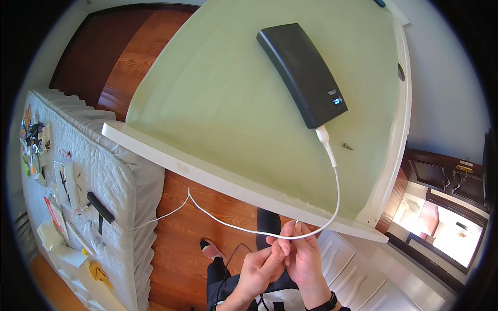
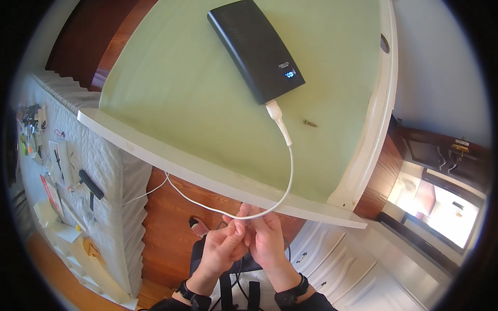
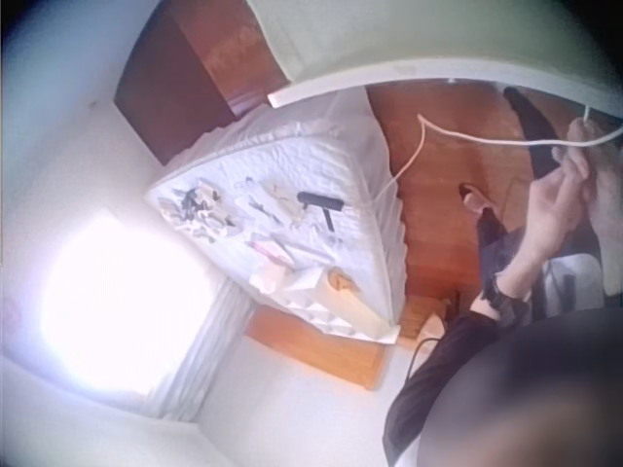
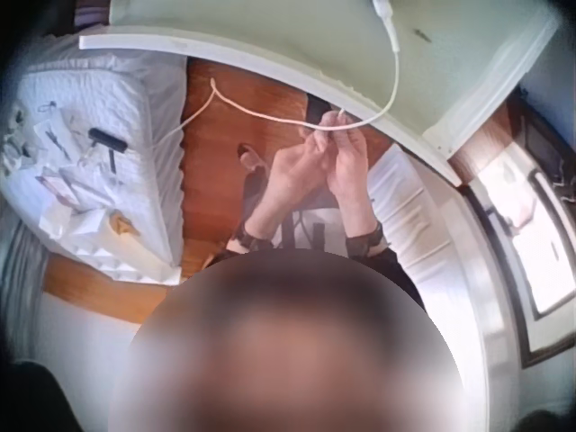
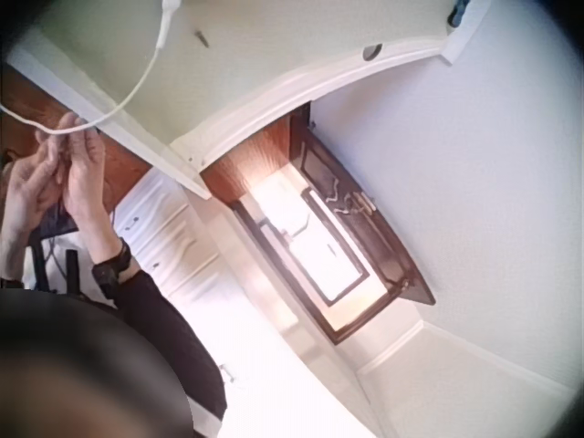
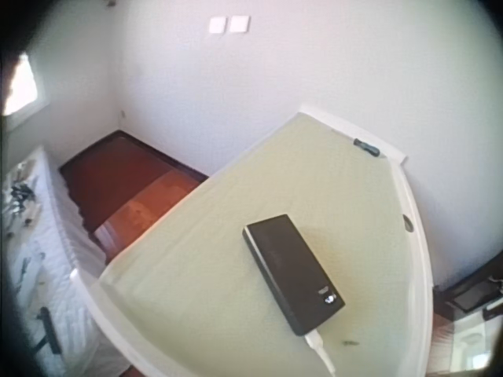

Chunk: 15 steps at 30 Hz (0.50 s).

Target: The person assembles a white furniture panel by inserting screws and tightening them with a manual screwdriver and a cordless electric screwdriver. They repeatedly pick screws from a nearby bed, align them with pre-drilled holes, and drive them into the panel.

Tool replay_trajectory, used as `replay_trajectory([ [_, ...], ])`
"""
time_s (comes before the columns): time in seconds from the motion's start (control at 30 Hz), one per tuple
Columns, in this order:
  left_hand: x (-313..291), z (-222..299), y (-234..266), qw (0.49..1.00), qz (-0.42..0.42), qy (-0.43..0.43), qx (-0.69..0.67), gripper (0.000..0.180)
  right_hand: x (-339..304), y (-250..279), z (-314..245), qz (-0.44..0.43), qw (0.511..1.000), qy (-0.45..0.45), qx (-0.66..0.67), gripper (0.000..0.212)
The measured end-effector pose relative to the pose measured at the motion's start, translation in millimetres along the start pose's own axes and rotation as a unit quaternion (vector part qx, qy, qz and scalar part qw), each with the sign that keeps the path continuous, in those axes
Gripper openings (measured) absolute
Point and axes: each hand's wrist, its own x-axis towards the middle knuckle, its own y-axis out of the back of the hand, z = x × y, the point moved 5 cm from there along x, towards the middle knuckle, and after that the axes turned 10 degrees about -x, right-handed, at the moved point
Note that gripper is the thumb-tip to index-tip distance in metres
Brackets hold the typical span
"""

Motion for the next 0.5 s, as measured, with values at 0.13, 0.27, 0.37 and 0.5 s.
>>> replay_trajectory([
  [0.13,-10,24,-15,0.857,0.060,-0.323,0.398,0.018,13,5,13,-0.117,0.986,-0.013,0.117,0.031],
  [0.27,-16,28,-22,0.767,0.104,-0.410,0.483,0.016,25,-4,19,-0.264,0.908,0.006,0.326,0.030],
  [0.37,-12,30,-15,0.810,0.081,-0.339,0.471,0.018,18,8,15,-0.158,0.978,0.014,0.138,0.023],
  [0.5,-1,4,1,0.979,-0.090,0.096,-0.158,0.033,11,6,10,-0.112,0.990,0.006,0.083,0.022],
])
